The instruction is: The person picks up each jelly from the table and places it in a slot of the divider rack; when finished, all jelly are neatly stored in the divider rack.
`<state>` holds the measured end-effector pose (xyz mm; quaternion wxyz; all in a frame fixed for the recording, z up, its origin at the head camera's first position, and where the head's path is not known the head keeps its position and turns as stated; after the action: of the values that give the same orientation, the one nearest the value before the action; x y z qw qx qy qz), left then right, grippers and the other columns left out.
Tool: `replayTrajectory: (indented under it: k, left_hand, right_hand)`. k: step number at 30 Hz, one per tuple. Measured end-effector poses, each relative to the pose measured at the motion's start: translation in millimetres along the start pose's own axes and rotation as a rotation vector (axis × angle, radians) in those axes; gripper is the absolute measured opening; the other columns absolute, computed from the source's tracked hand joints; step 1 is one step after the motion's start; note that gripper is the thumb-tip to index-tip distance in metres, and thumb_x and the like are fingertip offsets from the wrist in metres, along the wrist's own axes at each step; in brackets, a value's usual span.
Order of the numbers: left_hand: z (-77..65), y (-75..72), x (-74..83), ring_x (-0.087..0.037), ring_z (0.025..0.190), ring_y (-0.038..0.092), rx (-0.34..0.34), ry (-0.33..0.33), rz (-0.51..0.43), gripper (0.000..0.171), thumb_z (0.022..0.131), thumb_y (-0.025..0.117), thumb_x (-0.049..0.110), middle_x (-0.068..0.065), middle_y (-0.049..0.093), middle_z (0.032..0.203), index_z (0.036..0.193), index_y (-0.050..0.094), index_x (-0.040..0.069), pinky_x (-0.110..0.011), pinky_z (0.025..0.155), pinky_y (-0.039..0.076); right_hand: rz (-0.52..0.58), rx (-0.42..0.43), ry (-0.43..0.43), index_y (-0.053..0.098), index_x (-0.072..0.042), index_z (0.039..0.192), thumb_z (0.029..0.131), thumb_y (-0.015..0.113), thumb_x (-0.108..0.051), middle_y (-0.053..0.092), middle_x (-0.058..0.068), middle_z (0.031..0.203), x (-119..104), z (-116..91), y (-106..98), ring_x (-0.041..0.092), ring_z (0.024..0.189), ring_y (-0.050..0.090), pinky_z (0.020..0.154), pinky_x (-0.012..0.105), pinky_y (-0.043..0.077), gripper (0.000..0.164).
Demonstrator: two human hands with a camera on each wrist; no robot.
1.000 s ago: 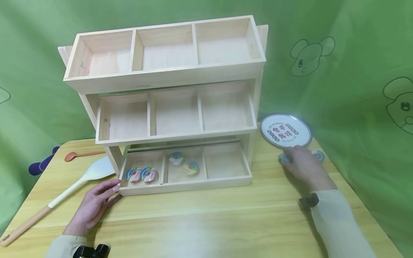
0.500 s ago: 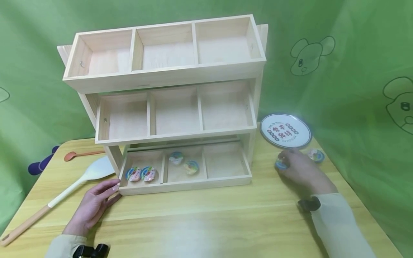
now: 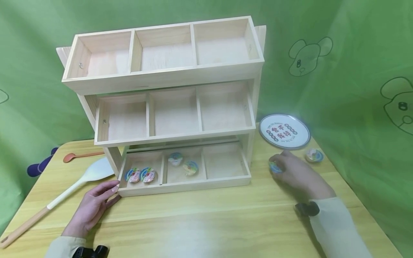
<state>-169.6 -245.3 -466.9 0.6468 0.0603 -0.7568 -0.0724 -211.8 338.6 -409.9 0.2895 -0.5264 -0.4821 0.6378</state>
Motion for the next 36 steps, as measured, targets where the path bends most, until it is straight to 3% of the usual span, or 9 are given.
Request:
replayTrajectory:
  k: [6, 20, 29, 36]
  left_hand:
    - [-0.8, 0.0, -1.1, -0.019, 0.110, 0.061, -0.001, -0.006, -0.001, 0.022, 0.093, 0.062, -0.001, -0.003, 0.062, 0.115, 0.110, 0.072, 0.008, -0.035, 0.096, 0.052]
    - [-0.6, -0.1, -2.0, -0.020, 0.110, 0.061, 0.001, 0.001, -0.010, 0.023, 0.093, 0.062, -0.002, -0.003, 0.062, 0.115, 0.112, 0.072, 0.007, -0.035, 0.096, 0.052]
    - [0.0, -0.6, -3.2, -0.019, 0.109, 0.061, 0.002, -0.007, -0.007, 0.022, 0.093, 0.062, -0.001, -0.002, 0.062, 0.114, 0.112, 0.072, 0.007, -0.035, 0.096, 0.052]
    - [0.4, -0.9, -1.3, -0.019, 0.109, 0.061, 0.000, -0.004, -0.001, 0.023, 0.093, 0.062, -0.001, -0.004, 0.061, 0.116, 0.112, 0.071, 0.006, -0.035, 0.096, 0.052]
  right_hand:
    - [-0.010, -0.003, 0.002, 0.061, 0.004, 0.118, 0.082, 0.079, -0.015, 0.053, 0.018, 0.109, -13, -2, -2, 0.035, 0.094, 0.058, 0.084, 0.058, 0.051, 0.045]
    - [-0.039, 0.005, -0.015, 0.062, 0.002, 0.118, 0.082, 0.080, -0.014, 0.057, 0.016, 0.108, -35, -14, -7, 0.036, 0.093, 0.060, 0.081, 0.058, 0.053, 0.044]
    - [-0.042, 0.074, -0.113, 0.063, 0.001, 0.117, 0.077, 0.083, -0.013, 0.055, 0.003, 0.094, -45, -19, -9, 0.018, 0.081, 0.054, 0.071, 0.042, 0.052, 0.047]
    - [-0.052, 0.095, -0.138, 0.064, 0.000, 0.118, 0.077, 0.083, -0.011, 0.058, 0.008, 0.104, -54, -22, -12, 0.024, 0.088, 0.058, 0.078, 0.049, 0.054, 0.047]
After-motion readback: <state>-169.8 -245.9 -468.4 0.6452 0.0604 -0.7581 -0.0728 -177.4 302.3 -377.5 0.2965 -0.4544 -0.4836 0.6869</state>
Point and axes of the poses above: each hand's wrist, its own z-axis towards the middle knuckle, its own y-axis out of the palm, x = y × z, the point moved 3 cm from there along z, towards the middle knuckle
